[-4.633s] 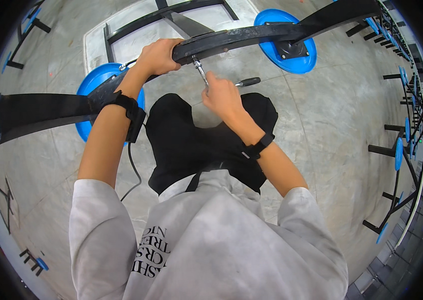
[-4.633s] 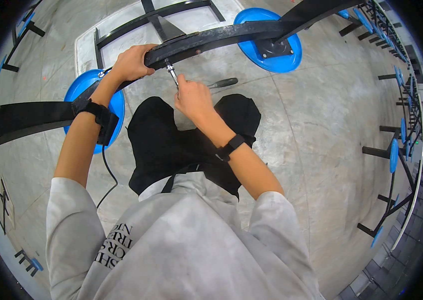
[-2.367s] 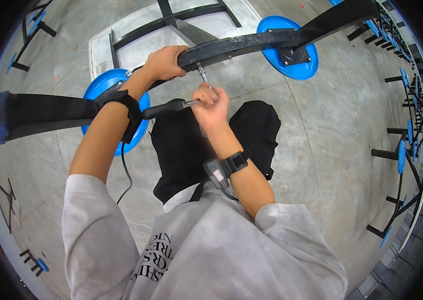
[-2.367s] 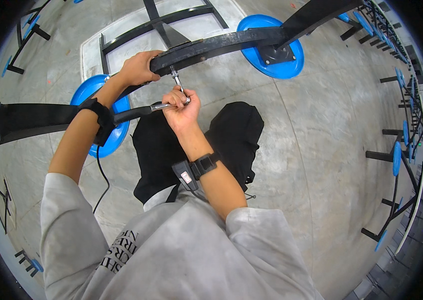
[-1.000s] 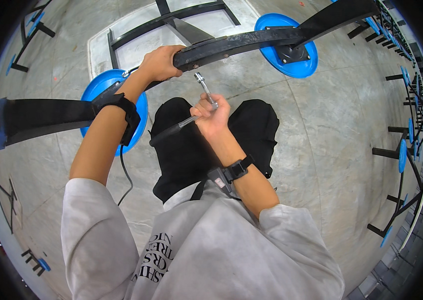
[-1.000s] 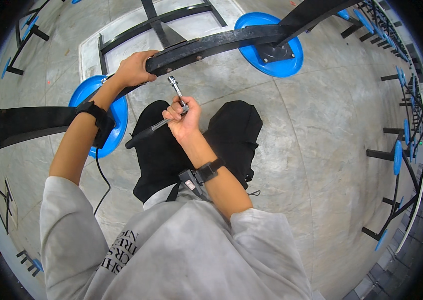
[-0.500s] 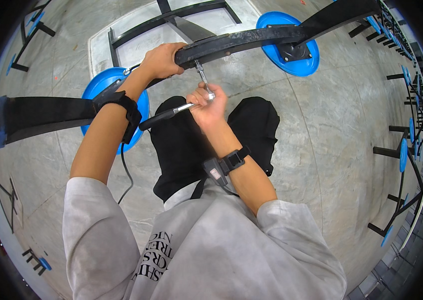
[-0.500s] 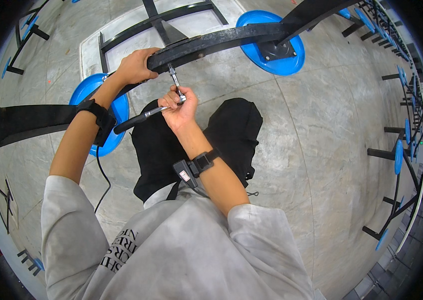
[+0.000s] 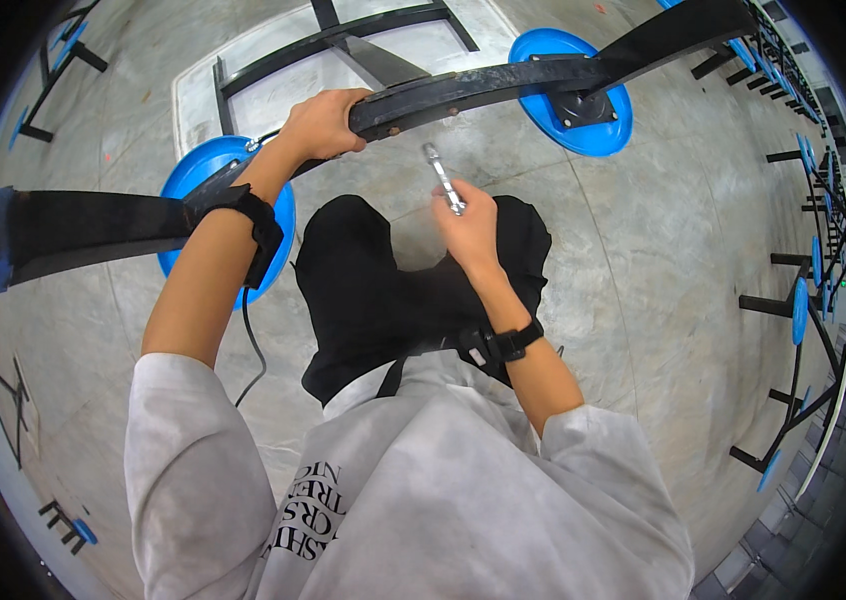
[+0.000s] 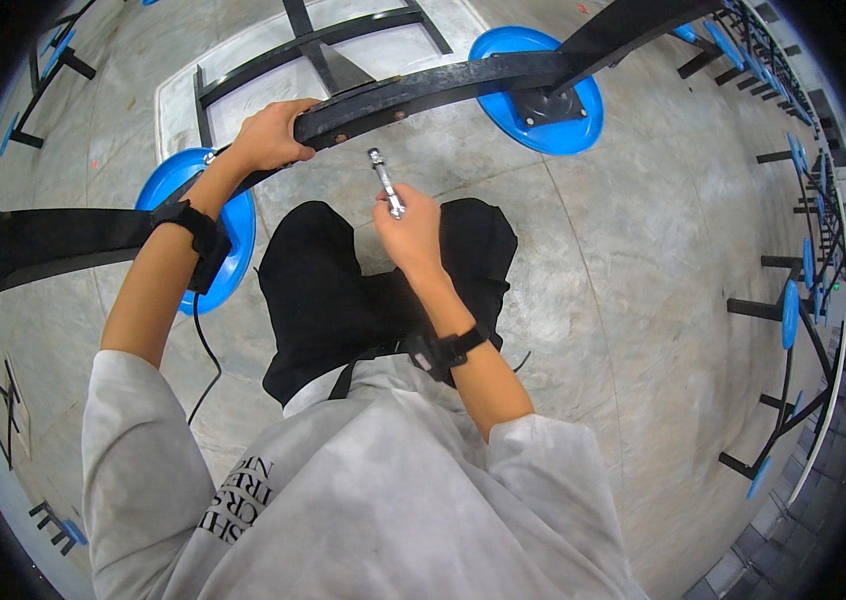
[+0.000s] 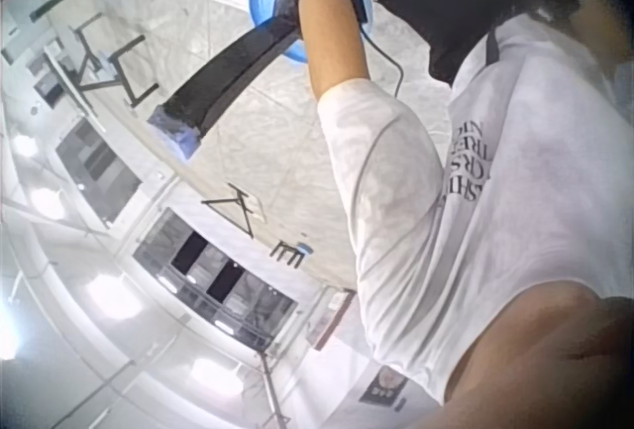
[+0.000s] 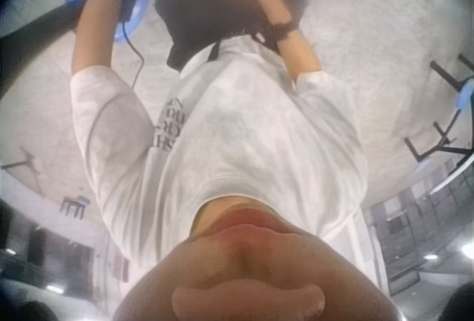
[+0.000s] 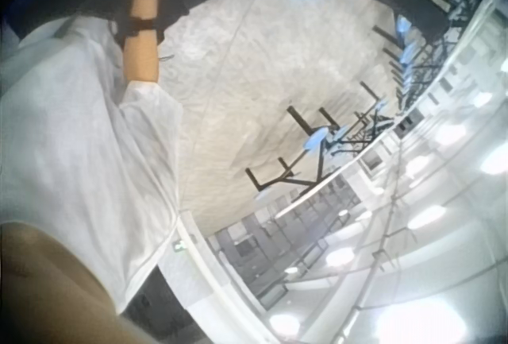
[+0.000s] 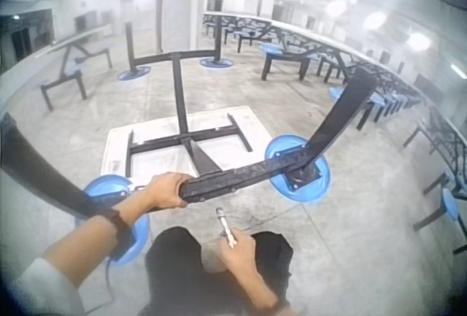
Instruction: The person assembles a cafeteria table by placing a tabletop onto its metal frame and securing it with bolts and nuts using a ratchet wrench.
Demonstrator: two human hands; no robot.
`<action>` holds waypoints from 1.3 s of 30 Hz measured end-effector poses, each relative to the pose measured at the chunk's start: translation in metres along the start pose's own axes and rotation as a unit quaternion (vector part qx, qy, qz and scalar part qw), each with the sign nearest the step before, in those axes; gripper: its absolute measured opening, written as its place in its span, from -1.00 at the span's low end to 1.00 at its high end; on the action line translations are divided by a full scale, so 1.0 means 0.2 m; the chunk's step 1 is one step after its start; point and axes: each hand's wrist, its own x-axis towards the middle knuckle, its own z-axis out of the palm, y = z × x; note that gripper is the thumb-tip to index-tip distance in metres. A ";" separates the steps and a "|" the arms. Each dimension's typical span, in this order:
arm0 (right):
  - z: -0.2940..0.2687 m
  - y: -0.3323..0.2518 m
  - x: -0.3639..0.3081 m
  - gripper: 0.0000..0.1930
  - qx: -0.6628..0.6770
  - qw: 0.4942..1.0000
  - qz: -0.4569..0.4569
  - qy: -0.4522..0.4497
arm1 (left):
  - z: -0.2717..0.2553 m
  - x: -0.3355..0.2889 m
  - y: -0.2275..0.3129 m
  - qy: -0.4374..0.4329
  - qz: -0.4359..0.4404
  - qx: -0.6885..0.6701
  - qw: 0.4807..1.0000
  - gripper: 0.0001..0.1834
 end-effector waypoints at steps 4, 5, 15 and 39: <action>-0.02 0.04 0.00 -0.91 0.376 0.914 0.152 -0.031 | 0.00 0.01 0.00 0.001 0.016 0.011 1.000 -0.32; -0.01 0.03 -0.01 -0.89 0.428 0.884 0.185 -0.043 | 0.00 0.01 0.00 0.000 0.015 0.012 1.000 -0.32; -0.03 0.00 0.01 -0.86 0.605 0.757 0.246 -0.025 | -0.01 -0.01 0.03 -0.014 0.001 0.015 1.000 -0.36; -0.56 -0.13 -0.07 -0.84 0.443 0.888 0.125 0.000 | -0.29 0.10 0.18 -0.064 0.071 0.238 0.967 -0.76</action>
